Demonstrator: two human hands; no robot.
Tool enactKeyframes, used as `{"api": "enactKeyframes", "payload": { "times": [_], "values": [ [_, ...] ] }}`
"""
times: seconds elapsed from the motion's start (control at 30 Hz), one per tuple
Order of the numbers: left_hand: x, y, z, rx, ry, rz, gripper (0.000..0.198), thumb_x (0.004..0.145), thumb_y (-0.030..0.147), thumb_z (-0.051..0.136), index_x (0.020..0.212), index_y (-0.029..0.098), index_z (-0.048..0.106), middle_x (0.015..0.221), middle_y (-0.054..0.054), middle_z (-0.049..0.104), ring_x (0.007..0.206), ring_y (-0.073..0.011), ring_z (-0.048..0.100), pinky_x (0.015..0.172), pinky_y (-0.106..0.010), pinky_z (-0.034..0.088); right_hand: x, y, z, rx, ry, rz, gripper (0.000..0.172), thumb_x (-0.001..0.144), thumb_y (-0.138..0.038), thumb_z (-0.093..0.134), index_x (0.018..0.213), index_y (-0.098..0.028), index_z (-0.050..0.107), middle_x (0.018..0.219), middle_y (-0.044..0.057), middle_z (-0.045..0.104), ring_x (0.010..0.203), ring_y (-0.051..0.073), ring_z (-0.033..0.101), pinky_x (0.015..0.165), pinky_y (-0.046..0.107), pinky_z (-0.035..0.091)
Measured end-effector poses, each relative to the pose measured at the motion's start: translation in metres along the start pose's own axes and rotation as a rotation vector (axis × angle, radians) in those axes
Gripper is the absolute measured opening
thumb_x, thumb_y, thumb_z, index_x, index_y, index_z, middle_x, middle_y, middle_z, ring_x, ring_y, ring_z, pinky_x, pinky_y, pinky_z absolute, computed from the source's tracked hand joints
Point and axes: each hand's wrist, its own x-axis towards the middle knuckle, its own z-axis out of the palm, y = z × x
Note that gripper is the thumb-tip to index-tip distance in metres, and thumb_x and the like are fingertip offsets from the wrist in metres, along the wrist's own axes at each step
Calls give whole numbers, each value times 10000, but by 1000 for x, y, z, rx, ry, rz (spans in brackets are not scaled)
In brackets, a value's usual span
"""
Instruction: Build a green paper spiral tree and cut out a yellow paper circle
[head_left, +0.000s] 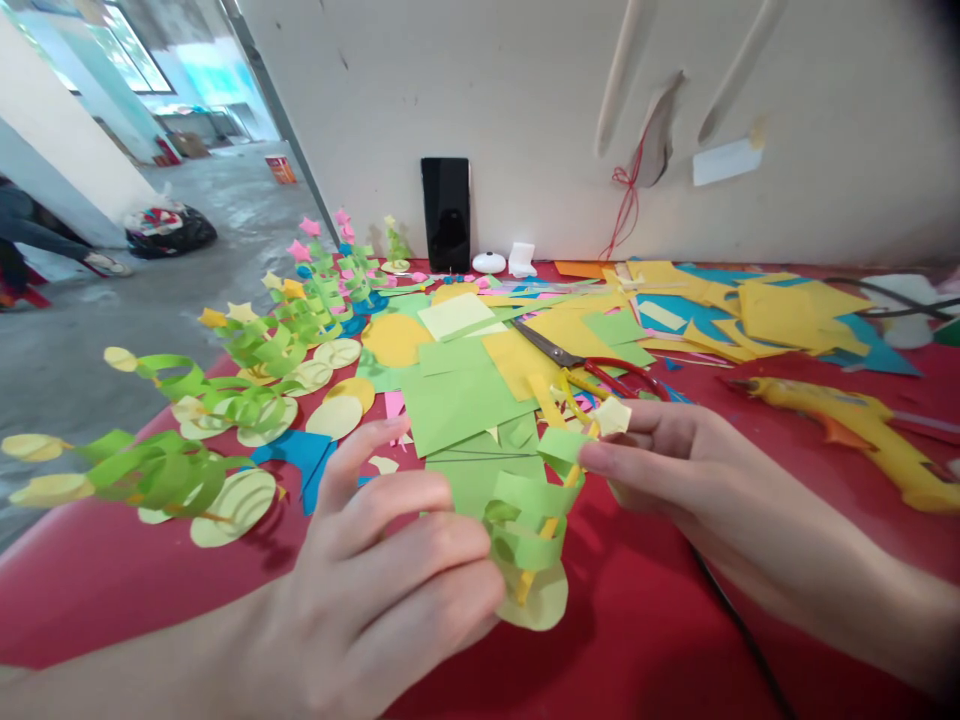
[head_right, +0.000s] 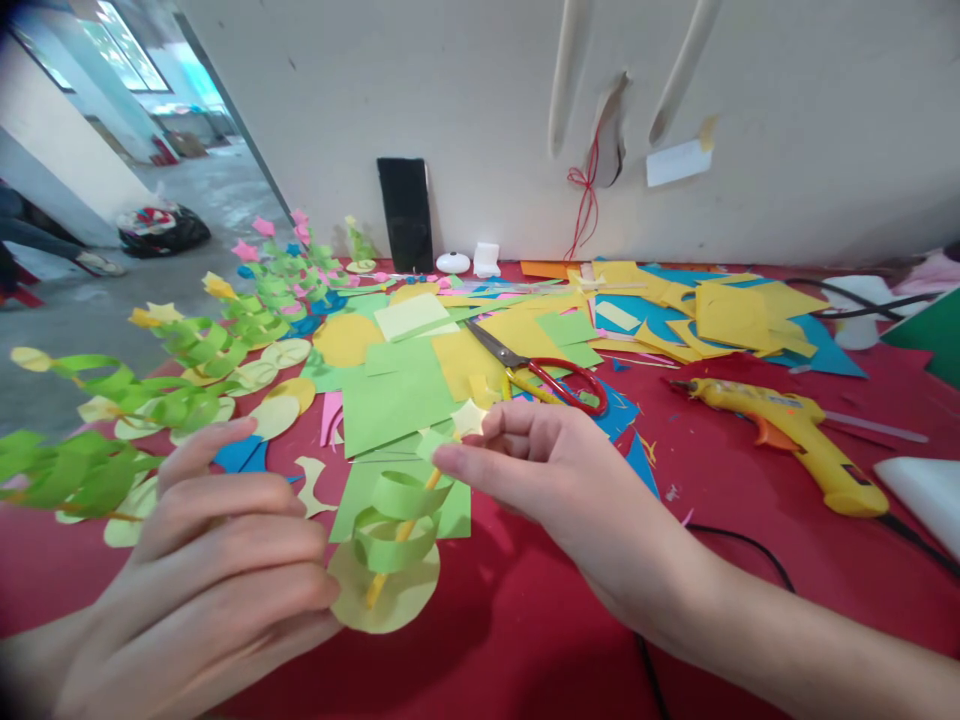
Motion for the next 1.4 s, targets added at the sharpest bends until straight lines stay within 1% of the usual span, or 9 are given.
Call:
{"api": "enactKeyframes", "payload": {
  "times": [0.27,0.4,0.57,0.77,0.93,1.03,1.17,1.27,1.4],
  "values": [
    [0,0,3,14,10,4,151,801,113,578,673,190,601,700,61,637,784,-140,477,1050,-490,213,-1,0,-1,2,-16,-16,162,695,-380,669,686,-234,601,710,7,566,648,153,535,636,282,462],
    [0,1,3,8,12,-6,133,784,103,594,682,187,602,694,63,634,786,-140,479,1054,-481,204,0,0,-1,-5,-15,-16,160,707,-380,663,675,-238,595,704,-3,555,633,138,528,615,267,454],
    [0,0,3,20,-4,5,123,783,135,588,693,218,601,698,72,641,766,-141,494,1045,-409,260,0,1,-1,-2,-30,-15,144,713,-365,661,692,-238,596,705,-3,562,629,137,531,621,270,461],
    [1,-1,2,32,-8,-17,153,797,137,560,689,241,592,656,79,638,734,-144,501,1053,-438,244,-2,1,-1,21,-58,-19,86,730,-312,648,702,-239,614,764,6,620,682,143,553,626,244,454],
    [0,-1,4,9,-10,-16,135,800,136,564,697,221,580,677,71,636,759,-147,486,1050,-448,223,-1,2,0,14,-39,-11,141,728,-348,644,692,-223,589,721,7,579,656,144,535,607,253,439],
    [1,-1,8,-23,7,-85,92,770,195,627,714,206,554,671,54,614,747,-144,488,1001,-405,292,2,0,-4,-71,19,-109,156,709,-348,666,702,-210,595,671,-1,556,600,120,504,532,222,402],
    [5,0,11,-66,-1,-138,215,661,191,731,697,189,519,651,50,580,696,-129,499,952,-377,326,11,-8,-17,-265,171,-333,146,708,-332,676,708,-196,624,557,-39,467,472,54,359,412,177,270],
    [3,3,16,-120,-68,-163,149,717,150,652,685,188,512,634,50,562,676,-121,501,924,-343,337,19,-12,-25,-325,212,-408,120,701,-290,685,734,-182,646,545,-45,470,453,41,318,397,172,247],
    [-7,7,27,-183,-216,-108,115,806,153,528,696,188,533,662,32,575,668,-124,481,876,-304,355,26,-8,-30,-366,245,-408,175,702,-332,672,781,-178,649,575,-24,491,478,69,378,400,199,251]
  ]
}}
